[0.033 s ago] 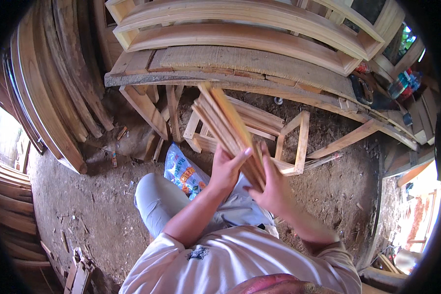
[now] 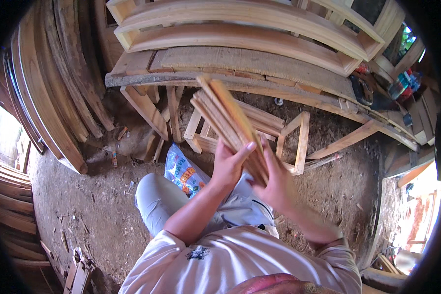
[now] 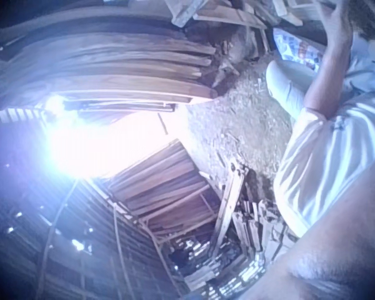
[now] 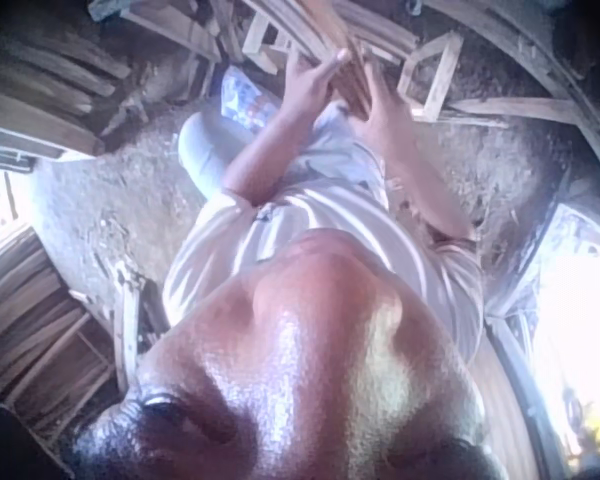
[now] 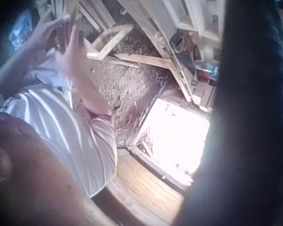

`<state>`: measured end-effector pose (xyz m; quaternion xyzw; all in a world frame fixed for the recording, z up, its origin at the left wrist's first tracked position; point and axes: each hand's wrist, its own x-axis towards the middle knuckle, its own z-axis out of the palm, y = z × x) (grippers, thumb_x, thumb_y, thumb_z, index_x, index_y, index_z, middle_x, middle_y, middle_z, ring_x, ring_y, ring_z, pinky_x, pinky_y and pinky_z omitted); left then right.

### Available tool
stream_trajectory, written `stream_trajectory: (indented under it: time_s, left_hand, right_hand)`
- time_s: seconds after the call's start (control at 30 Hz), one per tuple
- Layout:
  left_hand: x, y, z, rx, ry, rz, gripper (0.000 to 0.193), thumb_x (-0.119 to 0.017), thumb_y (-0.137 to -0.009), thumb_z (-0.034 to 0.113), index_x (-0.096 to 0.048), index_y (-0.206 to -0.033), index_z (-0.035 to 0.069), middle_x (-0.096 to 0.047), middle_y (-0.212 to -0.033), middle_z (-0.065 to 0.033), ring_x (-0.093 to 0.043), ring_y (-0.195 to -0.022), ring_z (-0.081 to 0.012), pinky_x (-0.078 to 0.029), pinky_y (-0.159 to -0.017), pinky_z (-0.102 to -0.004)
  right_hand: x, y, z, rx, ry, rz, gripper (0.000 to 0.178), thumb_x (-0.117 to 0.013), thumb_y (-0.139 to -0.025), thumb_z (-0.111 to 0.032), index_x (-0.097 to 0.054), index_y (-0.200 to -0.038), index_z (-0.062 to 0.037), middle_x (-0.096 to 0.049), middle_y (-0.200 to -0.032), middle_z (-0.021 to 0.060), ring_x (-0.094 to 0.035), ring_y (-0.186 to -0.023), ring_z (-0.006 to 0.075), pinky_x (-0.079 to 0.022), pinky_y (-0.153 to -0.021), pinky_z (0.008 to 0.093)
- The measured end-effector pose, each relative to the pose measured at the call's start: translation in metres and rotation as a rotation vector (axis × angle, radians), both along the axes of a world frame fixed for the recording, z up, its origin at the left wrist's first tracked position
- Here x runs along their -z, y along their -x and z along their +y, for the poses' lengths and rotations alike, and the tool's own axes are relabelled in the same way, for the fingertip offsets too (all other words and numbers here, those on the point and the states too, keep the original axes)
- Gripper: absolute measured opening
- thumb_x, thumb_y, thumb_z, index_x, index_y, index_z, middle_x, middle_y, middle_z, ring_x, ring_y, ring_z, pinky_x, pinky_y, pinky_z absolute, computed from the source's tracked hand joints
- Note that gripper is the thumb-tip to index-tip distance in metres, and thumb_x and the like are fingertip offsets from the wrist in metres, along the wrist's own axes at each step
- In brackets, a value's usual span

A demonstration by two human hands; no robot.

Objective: The person sits on the ground and arranges thin wooden slats into a rectangular frame structure. They repeatedly pick up slats, place them into the frame, and adjust their positions to fit. The person then gathers the slats and stands up to walk through the workshop.

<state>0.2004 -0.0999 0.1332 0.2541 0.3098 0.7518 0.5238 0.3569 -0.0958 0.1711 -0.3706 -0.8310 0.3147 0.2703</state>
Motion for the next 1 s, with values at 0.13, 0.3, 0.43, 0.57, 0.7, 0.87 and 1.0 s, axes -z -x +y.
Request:
stream_trajectory:
  time_s: [0.13, 0.3, 0.43, 0.57, 0.7, 0.87, 1.0]
  left_hand:
    - [-0.059, 0.004, 0.056, 0.045, -0.222, -0.020, 0.043, -0.074, -0.092, 0.011, -0.052, -0.128, 0.002, -0.063, -0.114, -0.0068, -0.062, -0.107, -0.0178, -0.051, -0.095, -0.0354]
    - [-0.105, 0.037, 0.129, -0.107, 0.074, 0.543, 0.053, -0.066, -0.096, 0.047, -0.060, -0.113, -0.003, -0.067, -0.102, -0.0129, -0.070, -0.092, -0.0203, -0.056, -0.075, -0.0330]
    - [-0.142, 0.078, 0.154, 0.113, 0.515, 0.916, 0.074, -0.057, -0.094, 0.066, -0.067, -0.083, -0.006, -0.069, -0.070, -0.0129, -0.073, -0.065, -0.0228, -0.053, -0.047, -0.0299]
    - [-0.120, 0.103, 0.155, 0.151, 0.400, 0.981, 0.077, -0.058, -0.091, 0.069, -0.069, -0.078, -0.006, -0.067, -0.057, -0.0097, -0.073, -0.062, -0.0263, -0.054, -0.048, -0.0346]
    - [-0.107, 0.121, 0.131, -0.441, 0.261, 1.494, 0.073, -0.078, -0.083, 0.054, -0.057, -0.110, -0.011, -0.068, -0.099, -0.0243, -0.070, -0.095, -0.0353, -0.056, -0.075, -0.0439]
    - [-0.091, 0.166, 0.142, -0.799, -0.153, 1.582, 0.114, -0.093, -0.071, 0.033, -0.018, -0.148, -0.005, -0.040, -0.151, -0.0283, -0.049, -0.133, -0.0428, -0.043, -0.108, -0.0454]
    - [-0.081, 0.171, 0.151, -0.570, -0.154, 1.547, 0.109, -0.092, -0.072, 0.029, -0.023, -0.150, 0.000, -0.046, -0.147, -0.0268, -0.051, -0.132, -0.0435, -0.043, -0.110, -0.0470]
  right_hand:
    - [-0.049, -0.002, 0.079, -0.098, -0.373, -0.055, 0.097, -0.080, -0.076, -0.014, -0.030, -0.158, -0.0262, -0.059, -0.125, 0.0268, -0.066, -0.105, 0.0446, -0.057, -0.085, 0.0484]
    - [-0.142, 0.010, 0.173, -0.105, -0.521, -0.538, 0.087, -0.072, -0.088, -0.024, -0.023, -0.159, -0.0419, -0.061, -0.126, 0.0227, -0.065, -0.107, 0.0415, -0.054, -0.094, 0.0489]
    - [-0.169, 0.013, 0.233, -0.244, -0.744, -0.689, 0.085, -0.070, -0.091, -0.027, -0.022, -0.159, -0.0434, -0.061, -0.113, 0.0212, -0.063, -0.107, 0.0384, -0.054, -0.094, 0.0474]
    - [-0.129, 0.014, 0.262, -0.285, -0.810, -0.526, 0.078, -0.067, -0.093, -0.030, -0.026, -0.158, -0.0434, -0.057, -0.109, 0.0160, -0.059, -0.106, 0.0329, -0.052, -0.093, 0.0455]
    - [-0.121, 0.004, 0.260, -0.201, -0.909, -0.576, 0.075, -0.067, -0.093, -0.039, -0.029, -0.157, -0.0419, -0.057, -0.107, 0.0138, -0.060, -0.105, 0.0323, -0.052, -0.095, 0.0459]
    - [-0.107, -0.004, 0.263, -0.062, -1.136, -0.475, 0.076, -0.070, -0.089, -0.044, -0.037, -0.155, -0.0294, -0.059, -0.113, 0.0131, -0.059, -0.109, 0.0319, -0.052, -0.096, 0.0451]
    - [-0.071, -0.006, 0.237, 0.360, -0.749, 0.022, 0.081, -0.073, -0.087, -0.050, -0.042, -0.152, -0.0122, -0.061, -0.127, 0.0195, -0.061, -0.117, 0.0378, -0.050, -0.098, 0.0473]
